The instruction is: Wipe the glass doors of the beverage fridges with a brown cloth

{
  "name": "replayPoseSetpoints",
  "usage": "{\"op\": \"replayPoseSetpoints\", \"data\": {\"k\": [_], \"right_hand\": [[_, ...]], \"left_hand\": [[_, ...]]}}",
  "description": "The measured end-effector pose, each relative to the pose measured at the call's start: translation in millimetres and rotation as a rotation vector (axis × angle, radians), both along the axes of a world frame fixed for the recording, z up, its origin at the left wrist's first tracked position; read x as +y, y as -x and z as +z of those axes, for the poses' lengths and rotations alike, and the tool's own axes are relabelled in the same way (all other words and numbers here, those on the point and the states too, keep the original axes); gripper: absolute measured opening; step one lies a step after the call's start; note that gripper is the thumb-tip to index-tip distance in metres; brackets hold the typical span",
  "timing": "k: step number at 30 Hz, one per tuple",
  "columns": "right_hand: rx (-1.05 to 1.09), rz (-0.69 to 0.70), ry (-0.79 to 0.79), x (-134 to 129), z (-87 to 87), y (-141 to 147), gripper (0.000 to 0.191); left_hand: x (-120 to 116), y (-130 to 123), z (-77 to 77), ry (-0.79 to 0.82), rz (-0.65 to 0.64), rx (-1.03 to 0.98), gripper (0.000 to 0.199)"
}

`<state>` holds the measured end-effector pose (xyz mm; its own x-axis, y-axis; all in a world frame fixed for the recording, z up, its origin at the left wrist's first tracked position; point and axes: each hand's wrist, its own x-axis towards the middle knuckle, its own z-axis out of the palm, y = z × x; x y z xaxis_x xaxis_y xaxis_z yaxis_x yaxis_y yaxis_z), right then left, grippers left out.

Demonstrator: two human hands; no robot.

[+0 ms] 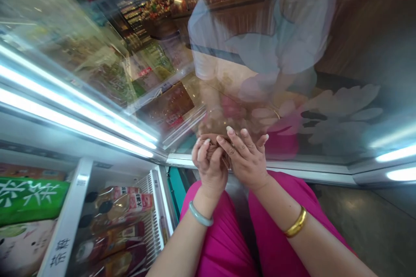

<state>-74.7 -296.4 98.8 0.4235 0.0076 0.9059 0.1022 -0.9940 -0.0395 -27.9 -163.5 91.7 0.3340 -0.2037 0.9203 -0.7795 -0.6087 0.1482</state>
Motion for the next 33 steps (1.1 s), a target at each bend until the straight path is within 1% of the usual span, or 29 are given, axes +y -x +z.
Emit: {"op": "replayPoseSetpoints", "data": {"k": [1, 2, 3, 5, 7, 8, 9, 11, 14, 16, 18, 20, 22, 23, 25, 28, 29, 30, 31, 33], "right_hand": [[0.016, -0.003, 0.003, 1.4, -2.8, -0.7, 0.066], [0.029, -0.006, 0.005, 2.5, -4.8, -1.1, 0.065], [0.038, -0.007, 0.006, 3.5, -5.7, -1.3, 0.066], [0.041, -0.008, -0.002, 5.4, -4.9, -1.4, 0.071], [0.038, -0.015, -0.017, 7.7, -2.2, -2.1, 0.076], [0.033, -0.018, -0.019, 9.3, -0.9, -2.9, 0.077], [0.029, -0.018, -0.017, 11.1, 0.1, -4.2, 0.077], [0.029, -0.006, -0.008, 15.7, 0.8, -8.2, 0.074], [0.044, 0.002, 0.021, 23.3, 0.4, -17.0, 0.068], [0.040, -0.036, 0.039, 27.6, 0.5, -22.7, 0.066], [0.015, -0.077, 0.050, 30.9, 1.5, -26.6, 0.068], [-0.001, -0.086, 0.035, 33.7, 2.7, -28.4, 0.071], [0.001, -0.074, -0.004, 36.6, 3.3, -29.4, 0.071], [0.003, -0.072, -0.027, 37.9, 3.1, -30.2, 0.071], [-0.004, -0.086, -0.059, 40.0, 1.3, -33.4, 0.069], [-0.036, -0.138, -0.060, 40.3, -4.2, -41.2, 0.067], [-0.050, -0.152, -0.054, 39.5, -6.4, -43.9, 0.067], [-0.067, -0.164, -0.048, 38.5, -8.5, -46.2, 0.066], [-0.083, -0.174, -0.046, 37.2, -10.7, -47.9, 0.065], [-0.096, -0.184, -0.056, 34.5, -14.5, -49.7, 0.062]], "left_hand": [[1.4, 0.5, -6.6, -0.028, -0.009, 0.019, 0.037], [4.0, -0.8, -9.1, -0.051, -0.025, 0.023, 0.038], [7.8, -3.7, -7.5, -0.060, -0.040, 0.011, 0.038], [17.6, -13.1, 4.8, -0.039, -0.043, -0.033, 0.035], [26.2, -22.5, 19.1, 0.006, -0.009, -0.065, 0.032], [28.8, -25.4, 23.3, 0.025, 0.009, -0.068, 0.032], [30.1, -26.5, 24.3, 0.039, 0.018, -0.064, 0.032], [29.6, -23.8, 17.6, 0.037, 0.016, -0.025, 0.032], [29.2, -16.4, 2.3, -0.028, -0.021, 0.027, 0.034], [34.1, -17.4, 2.5, -0.065, -0.062, 0.020, 0.034], [42.5, -24.9, 13.7, 0.004, -0.043, 0.001, 0.033], [50.2, -34.8, 28.6, 0.135, 0.045, 0.017, 0.031], [53.0, -40.5, 37.3, 0.212, 0.135, 0.060, 0.031], [52.2, -40.3, 37.1, 0.214, 0.154, 0.078, 0.030], [47.6, -33.9, 28.0, 0.167, 0.140, 0.090, 0.026], [42.4, -19.7, 7.0, 0.013, 0.021, 0.125, 0.026], [43.1, -17.6, 3.0, -0.041, -0.022, 0.135, 0.027], [45.2, -17.9, 2.0, -0.072, -0.047, 0.135, 0.028], [48.5, -20.9, 4.0, -0.068, -0.049, 0.124, 0.029], [56.8, -32.6, 14.9, 0.037, 0.018, 0.091, 0.028]]}}
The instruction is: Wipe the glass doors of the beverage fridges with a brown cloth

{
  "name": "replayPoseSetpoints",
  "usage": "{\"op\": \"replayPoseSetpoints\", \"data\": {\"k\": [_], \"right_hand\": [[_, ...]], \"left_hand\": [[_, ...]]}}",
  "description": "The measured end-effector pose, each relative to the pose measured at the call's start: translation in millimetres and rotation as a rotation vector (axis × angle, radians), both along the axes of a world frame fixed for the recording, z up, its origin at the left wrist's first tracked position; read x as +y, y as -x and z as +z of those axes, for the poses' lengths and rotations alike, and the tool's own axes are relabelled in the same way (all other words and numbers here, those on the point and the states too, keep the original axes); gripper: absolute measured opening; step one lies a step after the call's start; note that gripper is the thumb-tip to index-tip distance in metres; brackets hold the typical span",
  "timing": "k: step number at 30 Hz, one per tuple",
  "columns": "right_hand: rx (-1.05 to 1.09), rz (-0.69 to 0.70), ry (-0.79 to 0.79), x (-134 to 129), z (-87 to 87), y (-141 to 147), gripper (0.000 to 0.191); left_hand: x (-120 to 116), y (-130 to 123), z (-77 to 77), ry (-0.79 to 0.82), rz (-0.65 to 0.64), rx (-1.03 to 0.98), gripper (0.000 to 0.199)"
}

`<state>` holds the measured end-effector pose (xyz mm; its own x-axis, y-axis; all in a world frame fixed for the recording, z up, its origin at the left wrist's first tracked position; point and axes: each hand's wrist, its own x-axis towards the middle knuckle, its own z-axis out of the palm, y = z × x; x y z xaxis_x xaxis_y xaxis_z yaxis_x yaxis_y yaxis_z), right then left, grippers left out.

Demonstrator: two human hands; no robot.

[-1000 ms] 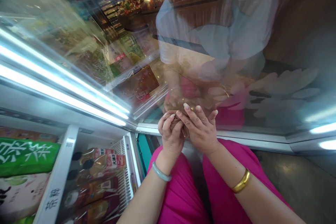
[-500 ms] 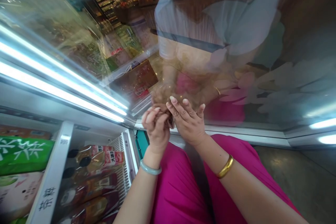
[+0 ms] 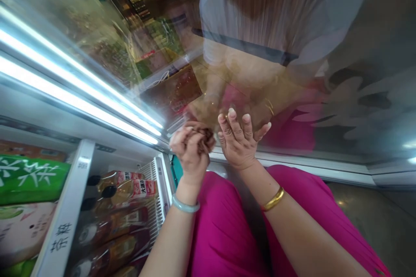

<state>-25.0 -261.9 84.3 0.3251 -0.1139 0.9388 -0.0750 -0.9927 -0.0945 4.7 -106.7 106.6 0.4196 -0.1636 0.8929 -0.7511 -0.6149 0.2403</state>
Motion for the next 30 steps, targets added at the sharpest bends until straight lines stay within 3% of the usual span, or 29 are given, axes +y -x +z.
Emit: {"op": "replayPoseSetpoints", "data": {"k": [4, 6, 9, 13, 16, 19, 23, 25, 27, 30], "right_hand": [[0.045, 0.020, -0.039, -4.1, -3.9, 1.1, 0.062], [0.036, 0.017, -0.029, -4.9, -2.8, 2.2, 0.063], [0.005, 0.006, -0.002, -3.1, 1.6, 3.8, 0.065], [0.053, 0.076, -0.098, 10.1, 3.6, 5.2, 0.068], [0.137, 0.164, -0.098, 25.2, -3.9, 4.2, 0.068], [0.206, 0.175, -0.043, 34.5, -16.2, 1.6, 0.067], [0.217, 0.149, 0.004, 32.8, -27.4, -0.3, 0.067], [0.209, 0.149, 0.016, 29.3, -28.9, 0.4, 0.067], [0.219, 0.163, 0.023, 26.1, -28.1, 2.1, 0.067], [0.231, 0.196, 0.020, 22.7, -25.0, 4.6, 0.069]], "left_hand": [[6.9, -18.3, 18.1, 0.177, 0.159, 0.012, 0.028], [0.7, -12.7, 12.7, 0.143, 0.160, 0.030, 0.022], [-13.3, 8.1, -7.2, 0.013, 0.061, 0.070, 0.021], [-19.4, 19.4, -23.7, -0.062, -0.020, 0.094, 0.023], [-9.3, 5.0, -22.3, -0.053, 0.015, 0.011, 0.017], [0.6, -10.4, -19.3, 0.009, 0.143, -0.015, 0.015], [-7.9, -4.6, -23.6, 0.159, 0.185, 0.111, 0.023], [-14.0, 2.8, -27.1, 0.196, 0.147, 0.184, 0.018], [-11.5, 1.9, -27.4, 0.128, 0.123, 0.181, 0.014], [11.5, -21.4, -18.3, 0.140, 0.225, 0.147, 0.017]]}}
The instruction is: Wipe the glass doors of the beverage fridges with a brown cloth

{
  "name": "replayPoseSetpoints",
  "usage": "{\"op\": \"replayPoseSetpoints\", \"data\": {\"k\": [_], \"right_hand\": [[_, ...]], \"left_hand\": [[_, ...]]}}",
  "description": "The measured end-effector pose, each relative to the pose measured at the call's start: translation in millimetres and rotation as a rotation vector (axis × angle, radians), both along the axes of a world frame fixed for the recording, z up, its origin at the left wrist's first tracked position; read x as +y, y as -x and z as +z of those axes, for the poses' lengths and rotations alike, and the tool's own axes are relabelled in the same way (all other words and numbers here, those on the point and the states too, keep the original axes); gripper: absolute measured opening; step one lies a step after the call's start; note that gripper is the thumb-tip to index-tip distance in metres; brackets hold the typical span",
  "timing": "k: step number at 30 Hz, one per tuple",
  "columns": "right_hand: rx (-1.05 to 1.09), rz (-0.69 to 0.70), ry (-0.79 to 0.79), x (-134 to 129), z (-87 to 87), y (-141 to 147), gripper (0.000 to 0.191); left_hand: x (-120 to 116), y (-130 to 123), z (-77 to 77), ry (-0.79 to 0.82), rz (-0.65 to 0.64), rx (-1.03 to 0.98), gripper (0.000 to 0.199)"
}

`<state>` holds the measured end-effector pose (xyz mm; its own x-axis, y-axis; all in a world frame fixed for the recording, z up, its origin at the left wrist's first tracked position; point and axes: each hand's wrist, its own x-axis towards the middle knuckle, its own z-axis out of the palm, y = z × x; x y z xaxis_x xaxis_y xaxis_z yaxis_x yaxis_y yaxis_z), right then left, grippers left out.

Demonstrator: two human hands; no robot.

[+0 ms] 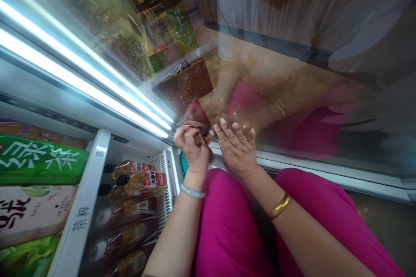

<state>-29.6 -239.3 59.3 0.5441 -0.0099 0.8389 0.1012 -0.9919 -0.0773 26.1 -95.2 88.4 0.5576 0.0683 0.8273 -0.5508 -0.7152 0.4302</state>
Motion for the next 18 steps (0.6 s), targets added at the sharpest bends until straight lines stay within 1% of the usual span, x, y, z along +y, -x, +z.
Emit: {"op": "replayPoseSetpoints", "data": {"k": [2, 3, 4, 5, 6, 8, 10, 12, 14, 16, 18], "right_hand": [[-0.017, 0.018, 0.010, -1.1, 1.9, 0.9, 0.071], [-0.026, 0.019, 0.019, -1.2, 2.6, 1.1, 0.071], [-0.033, 0.013, 0.026, -0.7, 3.1, 1.1, 0.071], [-0.033, 0.003, 0.032, 0.3, 3.5, 1.0, 0.070], [-0.030, -0.009, 0.033, 2.0, 3.9, 0.8, 0.069], [-0.021, -0.021, 0.016, 7.1, 5.1, -0.3, 0.069], [-0.027, -0.017, -0.012, 13.4, 6.7, -2.2, 0.070], [-0.043, -0.021, -0.031, 19.1, 8.1, -4.8, 0.069], [-0.039, -0.033, -0.041, 22.6, 8.5, -7.2, 0.067], [-0.018, -0.035, -0.047, 23.5, 7.7, -8.5, 0.066], [-0.004, -0.023, -0.048, 22.6, 6.5, -8.6, 0.066]], "left_hand": [[18.8, -21.5, 8.5, 0.198, 0.139, 0.039, 0.027], [25.6, -30.0, 11.4, 0.282, 0.181, 0.063, 0.028], [29.6, -35.3, 12.6, 0.347, 0.203, 0.093, 0.029], [30.3, -36.7, 11.5, 0.378, 0.200, 0.122, 0.028], [28.1, -34.2, 8.4, 0.384, 0.181, 0.148, 0.026], [18.0, -20.3, -2.6, 0.350, 0.115, 0.192, 0.025], [7.6, -4.3, -14.0, 0.301, 0.035, 0.228, 0.028], [4.7, 1.8, -19.0, 0.291, 0.005, 0.266, 0.034], [12.4, -7.6, -15.6, 0.340, 0.059, 0.293, 0.037], [27.1, -28.0, -8.0, 0.422, 0.170, 0.295, 0.034], [41.0, -48.8, -2.9, 0.479, 0.253, 0.295, 0.034]]}}
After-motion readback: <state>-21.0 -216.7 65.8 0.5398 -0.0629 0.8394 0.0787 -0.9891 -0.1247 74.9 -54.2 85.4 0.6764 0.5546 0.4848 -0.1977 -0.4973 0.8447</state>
